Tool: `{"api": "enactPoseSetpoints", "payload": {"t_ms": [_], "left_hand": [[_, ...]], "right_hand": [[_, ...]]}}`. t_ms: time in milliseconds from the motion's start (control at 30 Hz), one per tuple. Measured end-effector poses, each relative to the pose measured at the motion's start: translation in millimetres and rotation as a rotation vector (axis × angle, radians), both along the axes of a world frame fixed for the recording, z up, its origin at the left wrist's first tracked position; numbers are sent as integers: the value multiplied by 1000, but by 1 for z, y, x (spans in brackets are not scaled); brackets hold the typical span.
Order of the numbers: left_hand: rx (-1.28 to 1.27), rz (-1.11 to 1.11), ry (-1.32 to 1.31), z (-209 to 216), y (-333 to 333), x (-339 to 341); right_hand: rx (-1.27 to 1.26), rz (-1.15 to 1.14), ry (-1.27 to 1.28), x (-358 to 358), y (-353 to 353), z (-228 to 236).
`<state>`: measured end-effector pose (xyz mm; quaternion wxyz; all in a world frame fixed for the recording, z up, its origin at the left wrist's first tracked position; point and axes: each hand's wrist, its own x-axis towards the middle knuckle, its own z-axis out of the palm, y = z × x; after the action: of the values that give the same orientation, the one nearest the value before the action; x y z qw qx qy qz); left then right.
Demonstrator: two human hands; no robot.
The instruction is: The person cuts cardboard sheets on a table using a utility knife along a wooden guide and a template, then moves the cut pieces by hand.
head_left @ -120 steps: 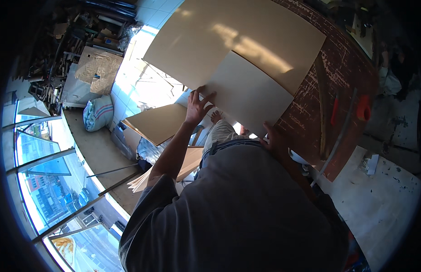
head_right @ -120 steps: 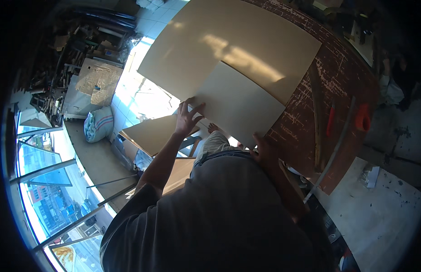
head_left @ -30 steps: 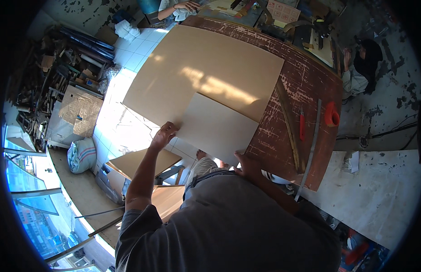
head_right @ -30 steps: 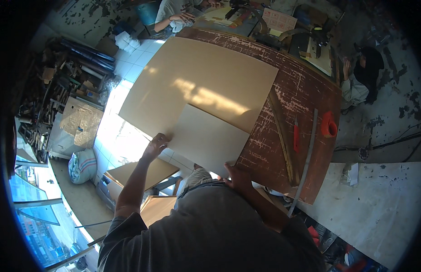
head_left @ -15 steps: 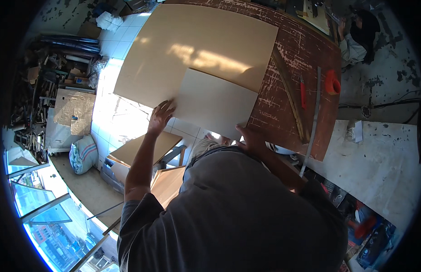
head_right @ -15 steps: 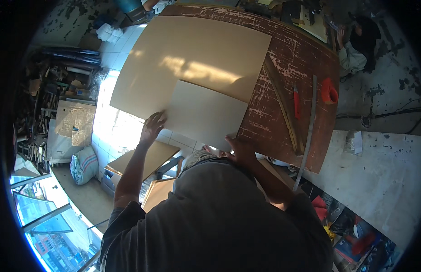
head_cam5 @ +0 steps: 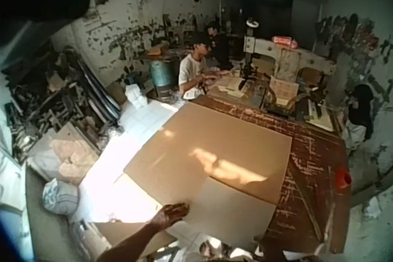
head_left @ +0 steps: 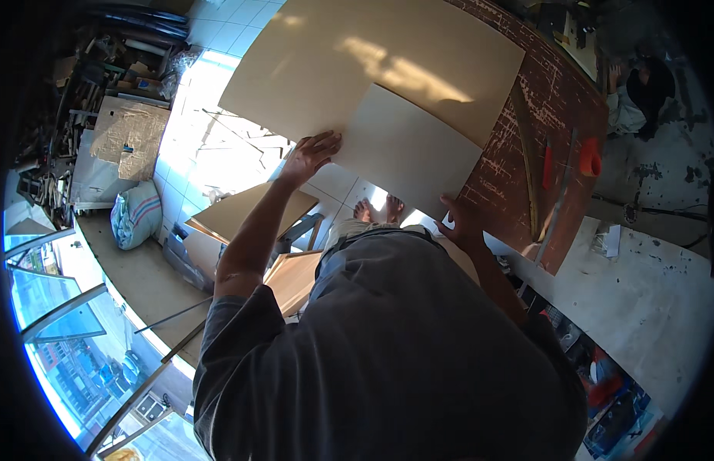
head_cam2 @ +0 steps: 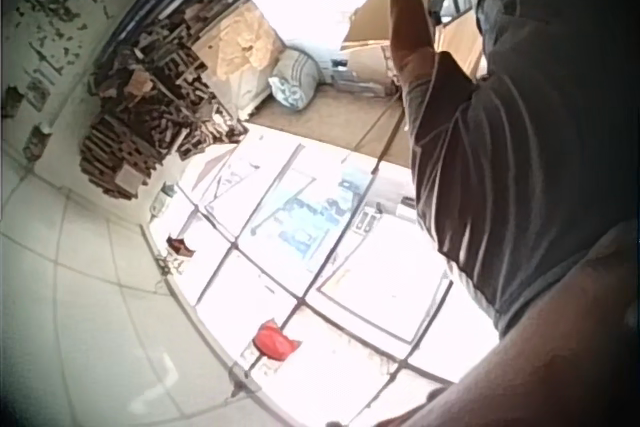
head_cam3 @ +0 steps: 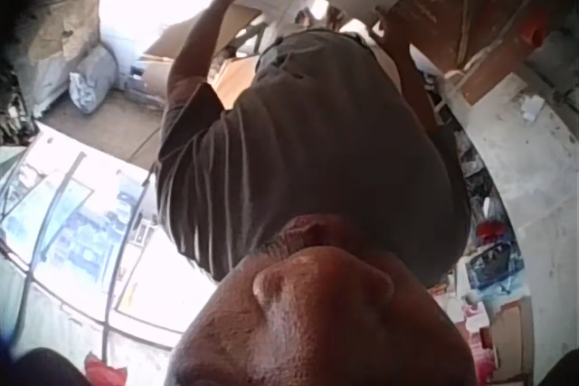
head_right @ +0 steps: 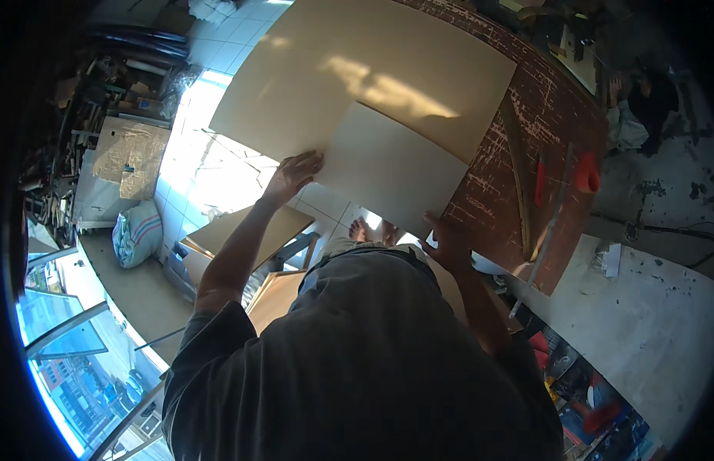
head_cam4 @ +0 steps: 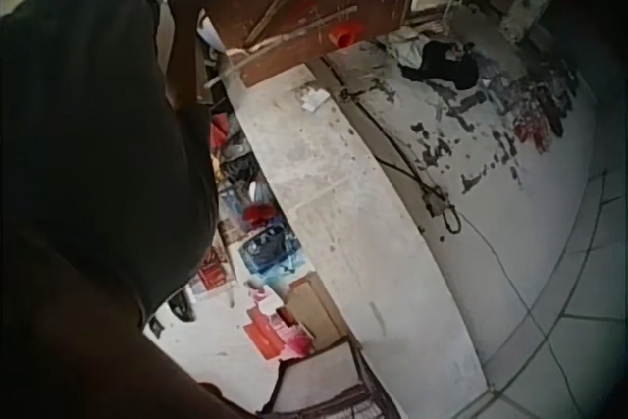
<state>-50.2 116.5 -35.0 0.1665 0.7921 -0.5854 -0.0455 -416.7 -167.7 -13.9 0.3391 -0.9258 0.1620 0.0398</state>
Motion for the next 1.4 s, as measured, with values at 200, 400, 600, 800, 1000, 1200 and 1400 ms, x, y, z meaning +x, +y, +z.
{"api": "enactPoseSetpoints", "payload": {"t_ms": [200,400,600,800,1000,1200,1400], "left_hand": [[-73,-41,18,-7,4,6],[-111,-37,126,-11,7,8],[-191,5,122,-28,12,9],[-207,-9,101,-29,10,5],[-177,-20,93,-28,11,4],[-167,-14,101,-18,9,-2],[-185,69,35,-3,-7,-22]], "right_hand": [[-96,17,-102,2,5,1],[-57,-54,-81,4,13,3],[-110,-65,-85,7,18,3],[-99,-101,-120,4,20,3],[-83,-89,-124,3,15,4],[-142,-35,-65,3,16,9],[-139,20,-159,8,10,13]]}}
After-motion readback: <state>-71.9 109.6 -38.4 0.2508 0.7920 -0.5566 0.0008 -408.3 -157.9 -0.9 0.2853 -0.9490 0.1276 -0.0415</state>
